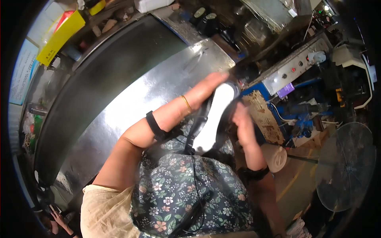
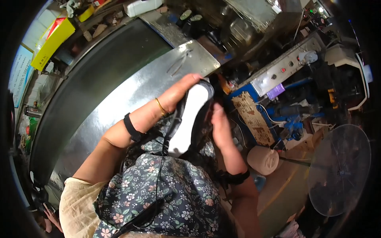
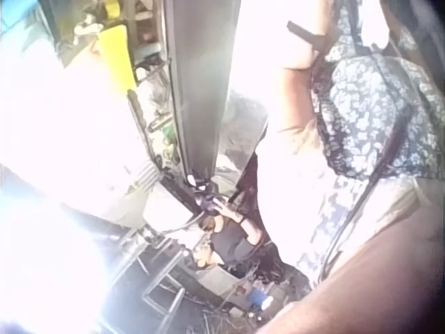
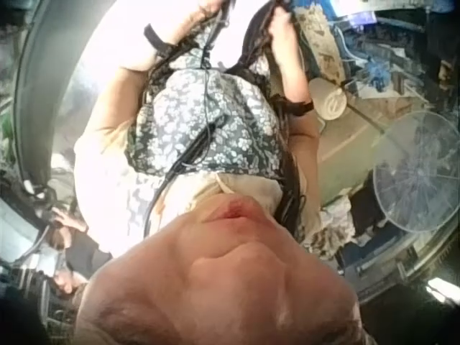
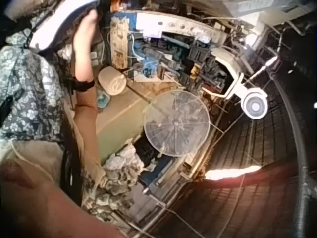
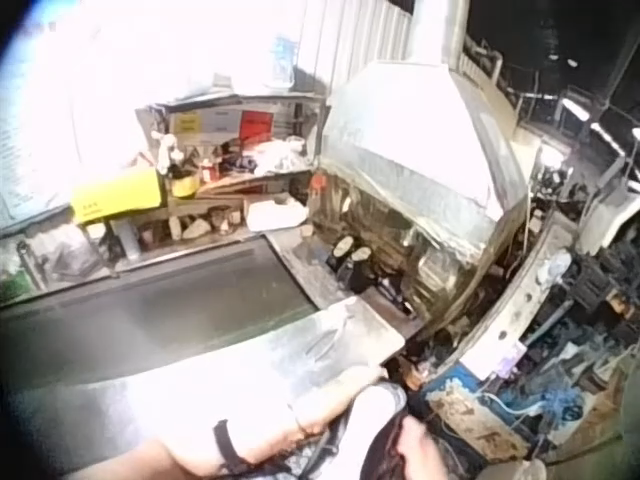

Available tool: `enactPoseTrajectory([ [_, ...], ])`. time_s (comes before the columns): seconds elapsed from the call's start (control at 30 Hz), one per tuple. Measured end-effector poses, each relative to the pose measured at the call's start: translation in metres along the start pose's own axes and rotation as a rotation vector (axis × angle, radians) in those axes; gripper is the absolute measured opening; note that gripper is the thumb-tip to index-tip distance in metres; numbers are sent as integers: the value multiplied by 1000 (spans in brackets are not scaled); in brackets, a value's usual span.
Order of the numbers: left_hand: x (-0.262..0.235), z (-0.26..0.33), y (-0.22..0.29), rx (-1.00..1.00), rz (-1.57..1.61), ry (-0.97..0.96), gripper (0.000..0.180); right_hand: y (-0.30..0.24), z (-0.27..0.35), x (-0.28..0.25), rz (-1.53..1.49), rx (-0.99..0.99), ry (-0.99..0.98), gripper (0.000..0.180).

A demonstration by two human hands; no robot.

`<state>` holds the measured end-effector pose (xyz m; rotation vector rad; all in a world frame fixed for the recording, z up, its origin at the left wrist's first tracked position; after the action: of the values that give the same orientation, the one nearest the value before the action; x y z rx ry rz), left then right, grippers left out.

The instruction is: Picking up shoes from a conveyor belt, inspecting them, and performing manual adjustments.

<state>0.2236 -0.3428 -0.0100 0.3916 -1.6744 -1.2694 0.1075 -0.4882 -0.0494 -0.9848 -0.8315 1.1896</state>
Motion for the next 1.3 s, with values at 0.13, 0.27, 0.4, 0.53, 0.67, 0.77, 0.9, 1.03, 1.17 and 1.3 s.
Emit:
enactPoseTrajectory([
  [0.13, 16, -3, -11, 224, -619, -119, 28, -52, -44, 3, -281, -45, -217, 57],
  [0.27, 24, 2, -18, 23, -108, -234, 41, -73, -41, 17, -103, -160, -371, 41],
  [0.4, 22, 13, -17, 125, -110, -189, 44, -72, -37, 19, 342, -291, -49, 29],
  [0.53, 24, 5, -9, 324, -262, -252, 43, -63, -45, 10, 125, -183, -52, 33],
  [0.67, 9, 7, -29, 158, -291, -278, 63, -54, -39, 2, -195, 8, -469, 46],
  [0.77, 28, 5, -23, 193, -368, -342, 74, -54, -26, -4, 211, -283, -2, 39],
  [0.9, 19, 3, -11, 181, -349, -356, 89, -68, -27, 7, -133, -137, -287, 52],
  [1.03, 19, 6, -14, 148, -258, -338, 92, -67, -23, 15, -59, -147, -242, 67],
  [1.17, 40, 23, 29, 485, -709, -269, 101, -82, -16, 15, -188, -191, -561, 72],
  [1.3, 111, 54, 14, 740, -875, -428, 87, -90, 36, -32, -274, -113, -310, 77],
])
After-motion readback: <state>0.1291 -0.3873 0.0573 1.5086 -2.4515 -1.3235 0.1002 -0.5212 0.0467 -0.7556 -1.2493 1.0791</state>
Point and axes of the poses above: each hand's wrist, its own z-axis away from the middle knuckle, its own x-axis out of the palm, y = z × x, the point moved 6 cm from there along -z, towards the middle knuckle, and after that the axes turned 11 degrees about x, right-handed, at the moved point
